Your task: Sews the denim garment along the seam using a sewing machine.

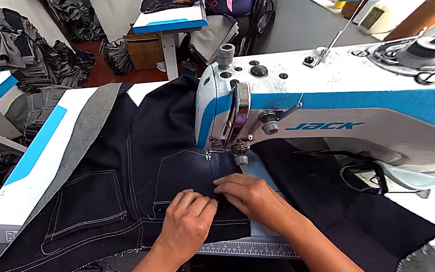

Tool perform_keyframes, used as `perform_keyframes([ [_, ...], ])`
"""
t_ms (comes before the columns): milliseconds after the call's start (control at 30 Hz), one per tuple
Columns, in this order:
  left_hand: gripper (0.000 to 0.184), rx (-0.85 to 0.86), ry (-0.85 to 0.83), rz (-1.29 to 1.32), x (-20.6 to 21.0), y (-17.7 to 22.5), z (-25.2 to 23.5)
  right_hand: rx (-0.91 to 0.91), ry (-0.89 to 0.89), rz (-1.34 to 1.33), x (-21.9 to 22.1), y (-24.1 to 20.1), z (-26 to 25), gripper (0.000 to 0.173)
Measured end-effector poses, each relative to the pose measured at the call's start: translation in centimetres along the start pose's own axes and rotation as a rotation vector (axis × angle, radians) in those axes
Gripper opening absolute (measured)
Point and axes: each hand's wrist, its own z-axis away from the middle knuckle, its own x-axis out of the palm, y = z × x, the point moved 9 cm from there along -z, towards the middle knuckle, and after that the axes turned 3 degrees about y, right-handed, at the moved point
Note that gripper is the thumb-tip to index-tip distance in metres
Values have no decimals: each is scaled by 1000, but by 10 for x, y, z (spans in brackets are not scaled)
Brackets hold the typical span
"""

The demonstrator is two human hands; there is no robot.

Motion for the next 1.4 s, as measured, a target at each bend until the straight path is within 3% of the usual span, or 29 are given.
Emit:
perform_keyframes([
  [100,18,80,-56,-30,4,6,4,-34,-25,6,-1,-11,13,20],
  [200,19,56,-227,96,3,-4,0,-78,-41,36,0,-22,20,22],
  [300,21,-14,-299,217,-11,-40,-8,-93,-35,63,2,-26,20,24],
  [467,51,-39,-546,24,-1,-127,26,-37,-34,47,3,-19,23,24],
  [533,55,-33,-576,-23,-2,-139,37,-34,-56,48,4,-17,21,24],
  [667,46,60,-620,-85,-10,-134,12,-87,-117,96,5,-24,13,25],
  [800,29,174,-407,82,-5,-100,-31,-209,-123,202,8,-41,10,20],
  [900,40,207,-455,316,27,-77,-24,-279,-97,271,10,-52,9,19],
  [1033,52,308,-557,290,46,-73,-5,-260,-12,316,11,-56,9,19],
  [1167,52,314,-577,294,46,-74,-6,-206,50,324,11,-56,14,18],
  [1400,46,374,-601,332,45,-71,-1,-176,-105,228,5,-48,24,16],
])
